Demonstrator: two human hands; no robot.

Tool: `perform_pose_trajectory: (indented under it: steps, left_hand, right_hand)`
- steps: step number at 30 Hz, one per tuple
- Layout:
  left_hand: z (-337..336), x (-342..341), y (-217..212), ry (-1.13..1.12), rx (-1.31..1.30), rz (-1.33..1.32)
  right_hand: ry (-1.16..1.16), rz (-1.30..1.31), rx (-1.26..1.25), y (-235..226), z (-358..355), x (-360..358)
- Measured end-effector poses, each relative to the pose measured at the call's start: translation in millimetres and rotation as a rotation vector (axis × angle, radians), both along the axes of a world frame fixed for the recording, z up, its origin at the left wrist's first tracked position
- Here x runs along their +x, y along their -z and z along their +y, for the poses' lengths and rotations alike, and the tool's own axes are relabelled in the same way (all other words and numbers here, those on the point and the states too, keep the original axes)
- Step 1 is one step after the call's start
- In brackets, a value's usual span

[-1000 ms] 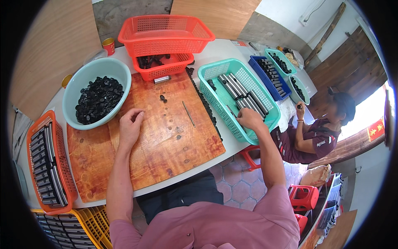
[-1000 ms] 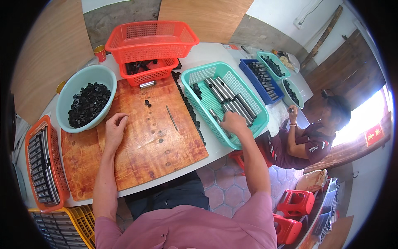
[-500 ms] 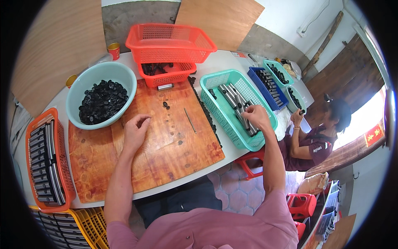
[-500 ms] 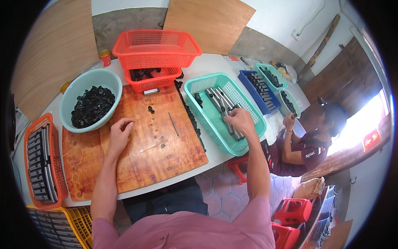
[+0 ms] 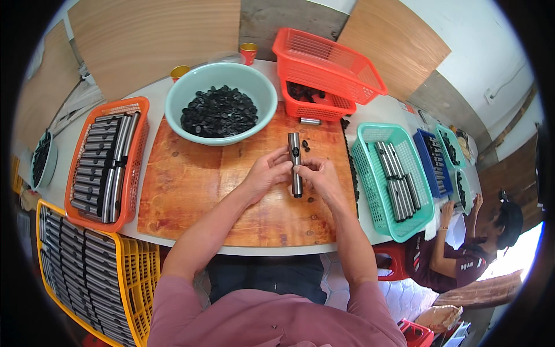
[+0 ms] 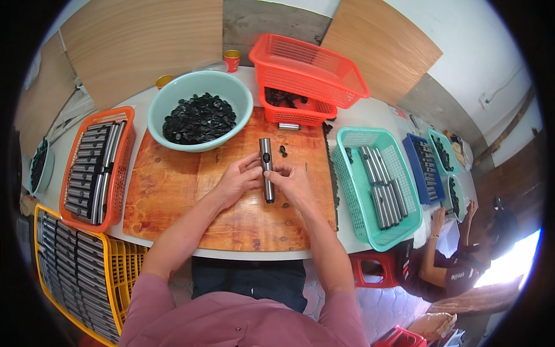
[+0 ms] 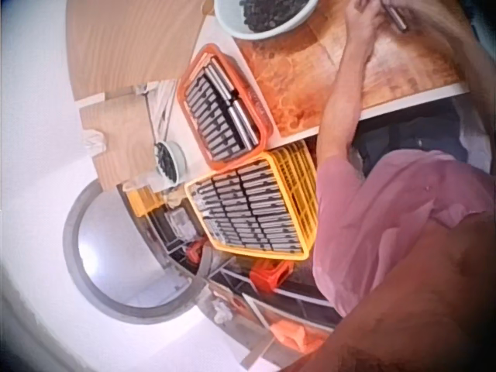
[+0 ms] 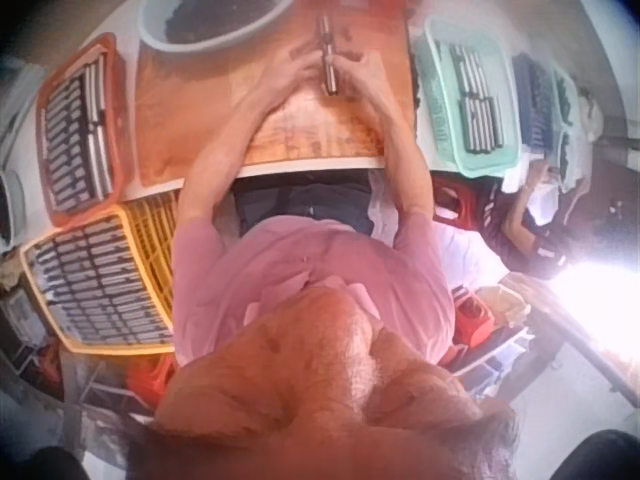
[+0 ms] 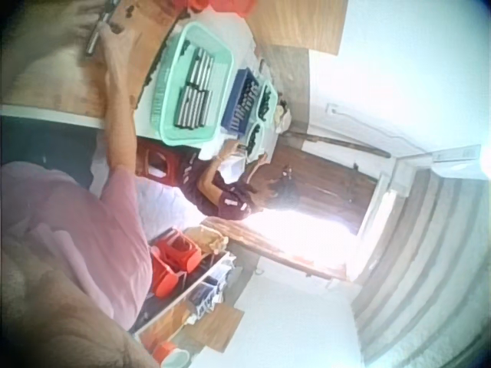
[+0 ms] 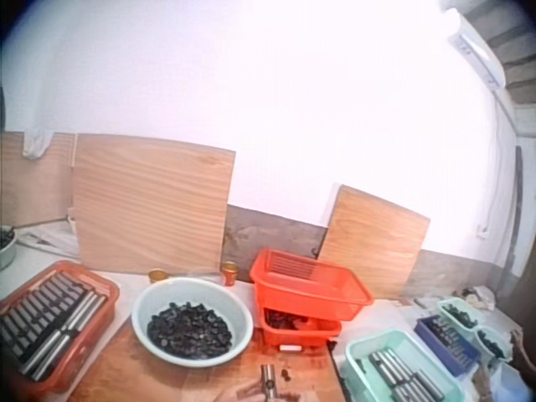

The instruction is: The person repeatedly picks up small black circular pieces from a bowl and inserts them into silver metal cylinders. They then place the assembled cylinders into a yellow basket. The process is repetitive and involves handling small parts with both hands.

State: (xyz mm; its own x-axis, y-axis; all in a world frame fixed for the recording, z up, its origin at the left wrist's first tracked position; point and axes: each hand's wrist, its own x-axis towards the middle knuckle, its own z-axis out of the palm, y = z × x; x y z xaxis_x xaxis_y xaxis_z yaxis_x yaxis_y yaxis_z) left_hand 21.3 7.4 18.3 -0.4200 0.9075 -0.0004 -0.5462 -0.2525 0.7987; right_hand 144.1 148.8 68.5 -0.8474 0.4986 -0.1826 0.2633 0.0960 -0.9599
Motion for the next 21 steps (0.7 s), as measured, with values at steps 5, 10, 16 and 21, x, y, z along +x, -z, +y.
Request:
perform_pose_trajectory:
  steps: [5, 10, 16, 21]
  left_hand:
    - [1.7, -8.8, 15.7, -0.058, -0.036, -0.099]
    - [3.8, -10.1, 14.2, -0.084, -0.098, -0.203]
    - [4.8, -17.7, 19.7, -0.092, -0.114, -0.224]
    - [5.1, -19.5, 17.4, -0.083, -0.111, -0.204]
  right_hand:
    - [-0.025, -0.029, 0.022, 8.7, -10.6, -15.4]
    - [0.072, 0.103, 0.427, 15.1, 21.3, -14.1]
    - [0.164, -0.123, 0.875, 23.5, 79.8, -19.1]
    - [0.133, -0.079, 0.814, 28.8, 63.0, -38.9]
